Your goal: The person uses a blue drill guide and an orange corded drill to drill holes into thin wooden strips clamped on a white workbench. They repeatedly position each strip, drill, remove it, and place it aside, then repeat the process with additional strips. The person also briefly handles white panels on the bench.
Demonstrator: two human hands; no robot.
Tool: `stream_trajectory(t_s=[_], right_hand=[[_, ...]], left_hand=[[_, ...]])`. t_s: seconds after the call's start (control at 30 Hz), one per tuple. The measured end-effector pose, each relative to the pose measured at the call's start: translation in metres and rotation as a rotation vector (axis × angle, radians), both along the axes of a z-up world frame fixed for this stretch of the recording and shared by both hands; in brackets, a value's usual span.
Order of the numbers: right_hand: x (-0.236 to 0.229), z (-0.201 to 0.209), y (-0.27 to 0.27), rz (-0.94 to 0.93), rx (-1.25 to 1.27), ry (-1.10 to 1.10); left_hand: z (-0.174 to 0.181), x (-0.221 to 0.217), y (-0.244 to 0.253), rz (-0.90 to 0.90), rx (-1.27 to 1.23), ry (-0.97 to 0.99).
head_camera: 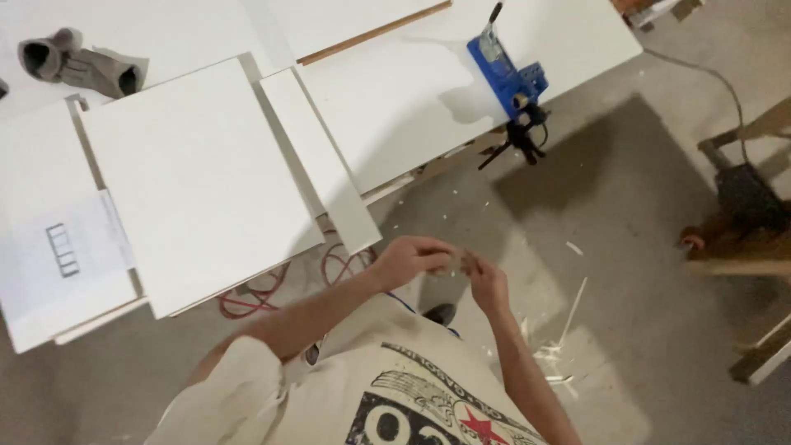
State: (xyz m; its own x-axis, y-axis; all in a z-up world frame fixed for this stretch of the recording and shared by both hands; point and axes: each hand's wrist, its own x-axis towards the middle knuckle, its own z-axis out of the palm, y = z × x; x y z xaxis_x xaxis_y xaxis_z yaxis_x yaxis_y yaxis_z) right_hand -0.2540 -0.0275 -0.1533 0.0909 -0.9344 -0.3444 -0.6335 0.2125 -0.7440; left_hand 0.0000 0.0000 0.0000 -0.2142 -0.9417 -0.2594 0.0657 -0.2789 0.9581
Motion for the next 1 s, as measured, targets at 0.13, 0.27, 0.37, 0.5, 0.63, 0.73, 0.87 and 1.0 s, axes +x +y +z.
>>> stream_trajectory(t_s=[0.13,0.27,0.37,0.5,0.63,0.73,0.87,1.0], right_hand=[[-0.059,-0.029,-0.051,0.052,0.157,0.07],[-0.095,-0.044,-0.125,0.133,0.175,0.141],[-0.084,0.009,-0.164,0.107,0.174,-0.033],[-0.072,0.038,-0.227,0.154,0.215,-0.082],[-0.077,0.03,-0.284,0.229,0.109,0.066],[-0.076,0.036,-0.326,0.292,0.039,0.085],[-0.063,0.045,-0.389,0.239,-0.031,-0.098],[-0.054,0.053,-0.445,0.367,-0.13,-0.087]], left_hand=[[-0.086,-0.009,-0.027,0.24,0.194,-0.307],[-0.136,-0.019,-0.037,0.4,0.265,-0.663],[-0.113,-0.027,-0.062,0.406,0.359,-0.606],[-0.108,-0.027,-0.126,0.37,0.318,-0.475],[-0.117,-0.036,-0.188,0.401,0.314,-0.435],[-0.088,-0.05,-0.216,0.417,0.279,-0.439],[-0.062,-0.051,-0.241,0.437,0.246,-0.452],[-0.088,-0.062,-0.243,0.583,0.291,-0.43]])
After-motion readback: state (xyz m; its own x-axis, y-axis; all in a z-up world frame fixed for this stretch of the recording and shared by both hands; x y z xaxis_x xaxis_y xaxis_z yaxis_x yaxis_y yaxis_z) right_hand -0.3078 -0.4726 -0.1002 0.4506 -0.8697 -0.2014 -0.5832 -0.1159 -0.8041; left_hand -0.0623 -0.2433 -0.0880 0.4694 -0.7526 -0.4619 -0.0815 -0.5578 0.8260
